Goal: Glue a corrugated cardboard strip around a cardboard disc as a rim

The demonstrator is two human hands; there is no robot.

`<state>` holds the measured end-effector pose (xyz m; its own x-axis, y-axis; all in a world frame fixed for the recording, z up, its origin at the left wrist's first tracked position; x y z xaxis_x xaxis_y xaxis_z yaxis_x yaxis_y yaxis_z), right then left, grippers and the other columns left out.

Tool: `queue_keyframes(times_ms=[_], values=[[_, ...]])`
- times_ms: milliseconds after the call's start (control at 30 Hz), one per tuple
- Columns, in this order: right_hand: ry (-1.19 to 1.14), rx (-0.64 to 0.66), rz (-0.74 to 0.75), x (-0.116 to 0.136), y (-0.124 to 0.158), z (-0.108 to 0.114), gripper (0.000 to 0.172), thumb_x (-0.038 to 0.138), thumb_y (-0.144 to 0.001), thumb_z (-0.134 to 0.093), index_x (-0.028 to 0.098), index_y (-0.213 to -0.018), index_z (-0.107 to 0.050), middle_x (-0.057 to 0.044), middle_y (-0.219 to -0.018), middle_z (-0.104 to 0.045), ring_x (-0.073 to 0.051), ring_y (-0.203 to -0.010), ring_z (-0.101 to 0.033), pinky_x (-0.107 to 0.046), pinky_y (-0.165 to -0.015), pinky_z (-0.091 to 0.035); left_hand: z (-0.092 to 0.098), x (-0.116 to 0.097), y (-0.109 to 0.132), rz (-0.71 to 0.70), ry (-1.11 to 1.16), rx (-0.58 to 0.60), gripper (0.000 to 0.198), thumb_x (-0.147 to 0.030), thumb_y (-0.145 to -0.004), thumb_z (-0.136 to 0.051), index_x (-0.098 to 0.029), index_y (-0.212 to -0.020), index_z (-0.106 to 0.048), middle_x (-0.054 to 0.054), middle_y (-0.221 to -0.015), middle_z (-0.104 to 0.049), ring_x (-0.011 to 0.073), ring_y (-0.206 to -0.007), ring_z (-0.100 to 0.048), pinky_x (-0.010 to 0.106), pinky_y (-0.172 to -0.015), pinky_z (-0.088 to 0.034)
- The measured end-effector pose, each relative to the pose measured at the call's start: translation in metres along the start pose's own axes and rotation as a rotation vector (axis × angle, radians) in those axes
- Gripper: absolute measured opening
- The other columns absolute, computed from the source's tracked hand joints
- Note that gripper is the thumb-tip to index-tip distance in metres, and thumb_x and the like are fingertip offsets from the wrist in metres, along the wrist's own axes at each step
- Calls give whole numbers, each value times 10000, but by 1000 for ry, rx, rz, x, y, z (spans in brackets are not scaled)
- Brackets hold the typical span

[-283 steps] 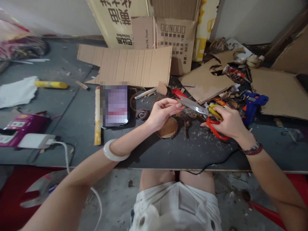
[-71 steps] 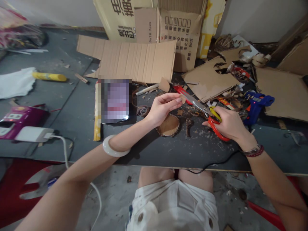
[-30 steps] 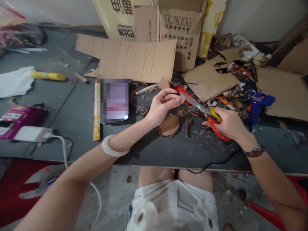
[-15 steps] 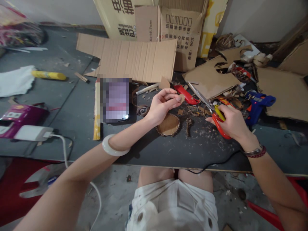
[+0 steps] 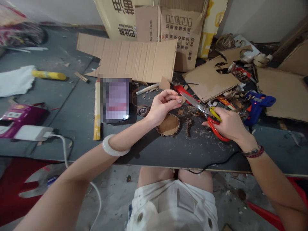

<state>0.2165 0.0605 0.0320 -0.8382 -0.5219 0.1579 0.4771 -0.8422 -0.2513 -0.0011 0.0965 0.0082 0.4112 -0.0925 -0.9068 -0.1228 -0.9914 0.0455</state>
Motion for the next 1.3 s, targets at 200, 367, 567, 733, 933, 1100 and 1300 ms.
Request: queue_keyframes(times_ms=[200,367,567,733,933,1100,1300], values=[[-3,7,-1,0,0,-1,475,660,-779,-572,192,-860,-569,-71,-772,-662,-266,-730,-651,-318,-584,-386,1,0,-1,-18,0,1,270,-168,-634,-804,-168,-822,-609,-14,-753,-680,86,-729,-650,204,-709,-539],[-10,3,-1,0,0,0,493,670,-768,-579,187,-867,-580,-81,-791,-672,-271,-743,-651,-322,-590,-390,3,1,-1,-21,-6,-3,265,-182,-643,-803,-174,-831,-616,-13,-771,-685,89,-745,-653,203,-710,-534],[-2,-5,-9,-1,0,0,505,674,-751,-595,185,-875,-586,-84,-801,-678,-272,-746,-652,-320,-585,-393,3,-1,-1,-25,0,-3,265,-185,-639,-809,-168,-822,-618,-13,-759,-686,84,-730,-651,185,-682,-534],[2,-10,13,-1,0,2,471,633,-762,-610,181,-885,-564,-84,-828,-667,-273,-771,-654,-319,-600,-406,2,-1,-1,-14,4,-19,277,-182,-623,-812,-160,-812,-610,-20,-732,-678,70,-693,-642,171,-670,-536],[22,5,6,1,0,2,472,624,-765,-608,180,-919,-562,-85,-853,-673,-265,-769,-652,-316,-598,-401,2,-2,0,-17,3,-25,280,-179,-622,-810,-158,-813,-607,-18,-728,-677,71,-695,-644,173,-670,-539],[45,16,-15,0,0,2,474,626,-765,-602,182,-925,-562,-84,-852,-676,-269,-768,-654,-314,-577,-380,2,-2,-1,-22,6,-22,267,-172,-627,-805,-159,-805,-606,-20,-720,-677,66,-680,-637,168,-658,-534],[25,-1,-5,1,0,2,428,602,-788,-596,186,-873,-547,-78,-835,-673,-255,-750,-653,-311,-582,-379,1,-2,-1,-24,-7,-7,283,-195,-631,-810,-159,-808,-592,-19,-724,-674,73,-694,-641,170,-658,-530]])
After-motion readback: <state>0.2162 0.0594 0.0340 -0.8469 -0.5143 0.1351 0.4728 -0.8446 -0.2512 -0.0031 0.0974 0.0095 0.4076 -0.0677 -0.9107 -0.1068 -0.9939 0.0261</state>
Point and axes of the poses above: each hand's wrist, its own y-axis away from the middle knuckle, its own z-axis out of the back of the hand, x = y × z, the point moved 7 cm from there along -y, towards the middle knuckle
